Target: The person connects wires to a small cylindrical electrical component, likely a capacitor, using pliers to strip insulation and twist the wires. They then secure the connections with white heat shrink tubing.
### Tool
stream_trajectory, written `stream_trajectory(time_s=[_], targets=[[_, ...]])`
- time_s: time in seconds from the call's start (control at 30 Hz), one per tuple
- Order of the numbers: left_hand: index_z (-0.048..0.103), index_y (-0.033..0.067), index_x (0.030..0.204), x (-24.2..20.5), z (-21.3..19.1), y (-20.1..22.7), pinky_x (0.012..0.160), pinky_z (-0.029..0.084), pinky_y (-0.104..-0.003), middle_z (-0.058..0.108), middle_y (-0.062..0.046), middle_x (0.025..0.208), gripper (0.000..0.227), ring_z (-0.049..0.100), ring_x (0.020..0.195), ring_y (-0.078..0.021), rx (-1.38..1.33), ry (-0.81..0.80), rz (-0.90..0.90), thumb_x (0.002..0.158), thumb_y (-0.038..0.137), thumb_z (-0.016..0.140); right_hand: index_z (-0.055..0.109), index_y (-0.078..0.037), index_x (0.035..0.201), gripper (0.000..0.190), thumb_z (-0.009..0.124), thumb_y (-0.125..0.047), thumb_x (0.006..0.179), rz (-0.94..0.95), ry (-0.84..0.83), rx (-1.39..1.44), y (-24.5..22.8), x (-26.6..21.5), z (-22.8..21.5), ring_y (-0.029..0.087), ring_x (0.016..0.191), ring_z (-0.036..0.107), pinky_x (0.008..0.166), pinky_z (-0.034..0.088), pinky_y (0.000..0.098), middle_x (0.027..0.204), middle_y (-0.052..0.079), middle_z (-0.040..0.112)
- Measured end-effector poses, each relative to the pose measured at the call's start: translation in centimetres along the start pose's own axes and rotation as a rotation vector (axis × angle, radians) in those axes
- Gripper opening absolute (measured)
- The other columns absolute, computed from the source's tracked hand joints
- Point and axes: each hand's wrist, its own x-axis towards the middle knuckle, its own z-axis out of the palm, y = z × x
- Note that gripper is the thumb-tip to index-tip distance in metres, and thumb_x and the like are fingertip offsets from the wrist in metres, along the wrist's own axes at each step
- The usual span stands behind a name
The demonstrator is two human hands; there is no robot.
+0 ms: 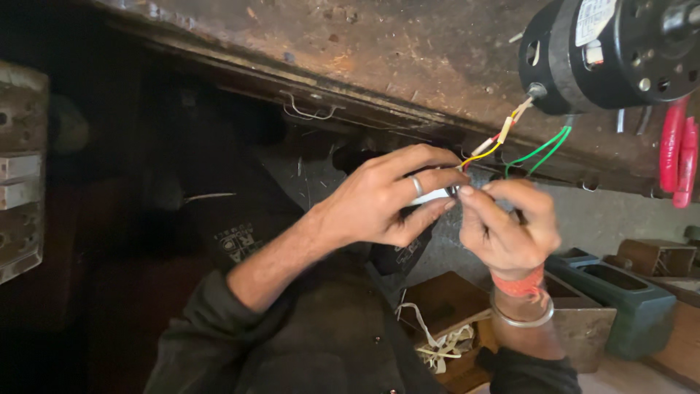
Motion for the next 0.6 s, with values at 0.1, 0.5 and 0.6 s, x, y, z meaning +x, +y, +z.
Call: stream_trajectory(time_s=[0.1, 0.5, 0.6], targets=[[0.063, 0.0021, 0.128, -0.8, 0.6, 0.3, 0.095, 0.060, -0.032, 0.063, -0.014, 0.130, 0.031, 0.070, 0.111, -0.0271, -0.184, 0.034, -0.107, 0.099, 0.007, 0.075, 0.077, -0.004, 0.110, 0.030, 0.083, 0.015, 0.087, -0.138, 0.085, 0.083, 1.4, -0.9, 1.3, 0.028, 0.086, 0.067, 0.070, 0.057, 0.0360, 0.109, 0.010, 0.054], [0.066, -0.0006, 0.114, -2.2, 3.7, -1.5, 0.099, 0.053, -0.030, 0.066, -0.009, 0.116, 0.011, 0.064, 0.108, -0.0138, -0.865, 0.187, -0.375, 0.104, -0.003, 0.069, 0.078, -0.006, 0.107, 0.031, 0.080, 0.016, 0.085, -0.033, 0.185, 0.252, 0.9, -0.4, 3.0, 0.029, 0.088, 0.070, 0.071, 0.058, 0.0353, 0.109, 0.011, 0.059], [0.067, -0.0005, 0.117, -2.4, 3.5, -2.2, 0.099, 0.053, -0.029, 0.066, -0.009, 0.117, 0.012, 0.063, 0.109, -0.0132, -1.011, 0.134, -0.369, 0.105, -0.005, 0.068, 0.078, -0.006, 0.106, 0.031, 0.080, 0.016, 0.084, -0.054, 0.141, 0.278, 1.3, 0.2, 2.4, 0.029, 0.088, 0.070, 0.073, 0.058, 0.0359, 0.109, 0.011, 0.060]])
